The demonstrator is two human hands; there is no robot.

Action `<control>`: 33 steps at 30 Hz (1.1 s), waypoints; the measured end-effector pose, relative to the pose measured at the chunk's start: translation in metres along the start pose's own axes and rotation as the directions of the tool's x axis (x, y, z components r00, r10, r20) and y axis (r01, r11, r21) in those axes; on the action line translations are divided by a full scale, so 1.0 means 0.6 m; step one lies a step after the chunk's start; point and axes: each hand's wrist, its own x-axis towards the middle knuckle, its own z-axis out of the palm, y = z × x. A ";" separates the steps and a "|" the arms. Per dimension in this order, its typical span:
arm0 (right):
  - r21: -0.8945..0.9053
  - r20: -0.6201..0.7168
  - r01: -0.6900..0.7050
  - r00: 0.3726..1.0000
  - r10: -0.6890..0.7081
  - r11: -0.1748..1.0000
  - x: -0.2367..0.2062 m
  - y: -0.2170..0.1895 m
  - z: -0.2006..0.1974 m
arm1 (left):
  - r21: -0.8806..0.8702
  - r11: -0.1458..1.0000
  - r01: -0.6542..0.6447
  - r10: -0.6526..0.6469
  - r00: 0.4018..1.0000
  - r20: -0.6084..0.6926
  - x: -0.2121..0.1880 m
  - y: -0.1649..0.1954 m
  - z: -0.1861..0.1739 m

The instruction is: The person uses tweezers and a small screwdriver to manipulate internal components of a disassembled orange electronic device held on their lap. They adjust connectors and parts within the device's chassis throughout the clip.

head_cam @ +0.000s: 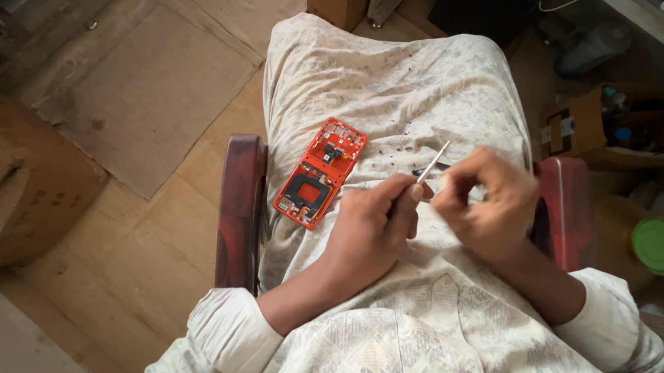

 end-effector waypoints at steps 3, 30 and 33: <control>-0.153 0.086 0.104 0.992 -0.092 0.983 0.005 -0.006 0.003 | -0.018 0.998 0.058 -0.057 0.997 0.054 0.004 -0.012 0.000; 0.599 0.299 -0.461 0.887 0.351 0.655 -0.014 0.037 -0.017 | -0.281 0.944 0.174 -0.102 0.962 0.255 0.015 -0.024 -0.011; 0.724 0.213 -0.421 0.890 0.403 0.547 -0.008 0.042 -0.030 | 0.171 0.938 -0.301 0.311 0.950 -0.034 0.008 0.019 -0.030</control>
